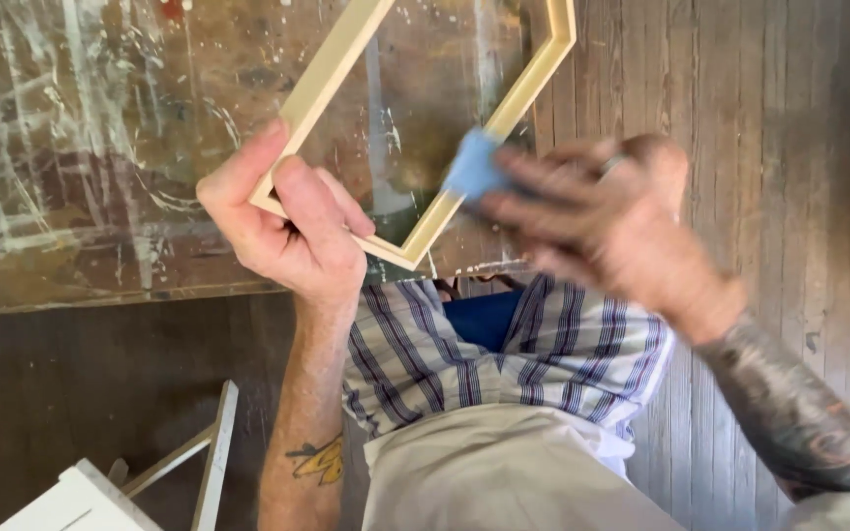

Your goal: Sanding the edges and corners of a small wooden frame using a sanding block on a workbench.

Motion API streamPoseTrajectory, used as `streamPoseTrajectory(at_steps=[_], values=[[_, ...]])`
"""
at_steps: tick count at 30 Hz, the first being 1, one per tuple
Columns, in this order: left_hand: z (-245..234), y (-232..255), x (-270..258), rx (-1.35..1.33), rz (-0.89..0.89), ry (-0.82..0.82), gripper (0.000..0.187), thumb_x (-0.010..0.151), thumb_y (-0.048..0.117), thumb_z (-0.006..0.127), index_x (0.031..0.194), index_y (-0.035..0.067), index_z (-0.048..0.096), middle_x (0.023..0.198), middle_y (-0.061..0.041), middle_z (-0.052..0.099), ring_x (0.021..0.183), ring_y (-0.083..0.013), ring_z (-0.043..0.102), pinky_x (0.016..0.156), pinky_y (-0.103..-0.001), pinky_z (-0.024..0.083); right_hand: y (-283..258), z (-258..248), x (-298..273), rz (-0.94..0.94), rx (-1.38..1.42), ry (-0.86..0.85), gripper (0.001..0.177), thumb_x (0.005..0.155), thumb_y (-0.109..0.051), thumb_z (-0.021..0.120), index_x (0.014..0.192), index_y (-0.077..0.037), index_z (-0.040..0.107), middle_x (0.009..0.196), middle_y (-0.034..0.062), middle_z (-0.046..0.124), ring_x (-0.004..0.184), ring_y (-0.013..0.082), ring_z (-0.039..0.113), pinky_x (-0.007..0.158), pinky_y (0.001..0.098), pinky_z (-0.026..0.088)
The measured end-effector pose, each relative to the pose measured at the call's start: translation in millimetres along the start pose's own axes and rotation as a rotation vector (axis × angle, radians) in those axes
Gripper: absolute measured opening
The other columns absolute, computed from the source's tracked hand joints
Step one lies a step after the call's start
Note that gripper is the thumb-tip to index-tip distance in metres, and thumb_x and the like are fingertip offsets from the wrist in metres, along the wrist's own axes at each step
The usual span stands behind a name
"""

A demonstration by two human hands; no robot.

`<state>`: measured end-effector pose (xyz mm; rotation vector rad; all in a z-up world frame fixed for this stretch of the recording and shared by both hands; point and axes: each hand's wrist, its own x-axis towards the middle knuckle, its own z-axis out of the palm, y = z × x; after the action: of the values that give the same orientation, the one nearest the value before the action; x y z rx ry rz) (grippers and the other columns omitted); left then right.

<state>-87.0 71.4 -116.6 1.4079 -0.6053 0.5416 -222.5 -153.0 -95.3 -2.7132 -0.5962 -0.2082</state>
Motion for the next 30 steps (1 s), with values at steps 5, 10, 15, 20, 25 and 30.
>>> streamPoseTrajectory(at_steps=[5,10,15,20,25,30], values=[[-1,-5,-1,-0.01,0.068,-0.023,0.014,0.113,0.004,0.045,0.124,0.011,0.051,0.071,-0.004,0.053,0.04,-0.0147,0.054,0.039,-0.027,0.034,36,-25,-16,0.177,-0.188,0.113,0.051,0.095,-0.007,0.078,0.145,-0.004,0.067,0.156,0.0226,0.061,0.116,0.0456,0.065,0.097,0.0481,0.051],[-4,-6,-18,0.033,0.158,-0.044,0.027,0.104,-0.01,0.047,0.124,0.007,0.053,0.074,-0.005,0.055,0.04,-0.0148,0.056,0.038,-0.027,0.04,-34,1,-6,0.033,-0.14,0.046,0.049,0.102,-0.033,0.066,0.146,-0.012,0.058,0.152,0.0129,0.057,0.127,0.0341,0.062,0.101,0.0498,0.057],[-20,-18,-54,0.052,0.347,-0.217,0.038,0.092,-0.011,0.055,0.123,0.006,0.069,0.068,-0.003,0.065,0.052,-0.0113,0.065,0.041,-0.029,0.059,-32,17,-16,0.083,-0.096,-0.028,0.071,0.09,-0.034,0.076,0.154,-0.021,0.049,0.165,0.0061,0.045,0.132,0.0351,0.049,0.093,0.0478,0.055],[-22,4,-45,0.183,0.415,-0.435,0.047,0.106,-0.006,0.07,0.148,0.009,0.054,0.068,0.001,0.038,0.053,-0.016,0.038,0.047,-0.035,0.039,-47,16,-5,0.179,-0.177,0.032,0.055,0.101,-0.019,0.064,0.155,-0.02,0.051,0.156,0.0127,0.048,0.129,0.0368,0.053,0.083,0.0479,0.047],[-18,-9,-52,0.147,0.419,-0.366,0.038,0.106,-0.005,0.065,0.142,0.007,0.059,0.063,0.004,0.043,0.047,-0.0131,0.04,0.04,-0.032,0.04,-47,29,-7,0.251,-0.135,0.117,0.054,0.102,-0.016,0.073,0.153,-0.018,0.054,0.158,0.0151,0.054,0.136,0.0347,0.059,0.093,0.0457,0.053],[-17,-7,-47,0.143,0.4,-0.305,0.032,0.109,0.003,0.065,0.141,0.007,0.06,0.062,0.003,0.041,0.047,-0.0124,0.039,0.04,-0.033,0.038,-47,25,-4,0.294,-0.236,0.075,0.061,0.098,-0.008,0.074,0.155,-0.016,0.055,0.162,0.0151,0.05,0.136,0.0389,0.057,0.084,0.0507,0.058]])
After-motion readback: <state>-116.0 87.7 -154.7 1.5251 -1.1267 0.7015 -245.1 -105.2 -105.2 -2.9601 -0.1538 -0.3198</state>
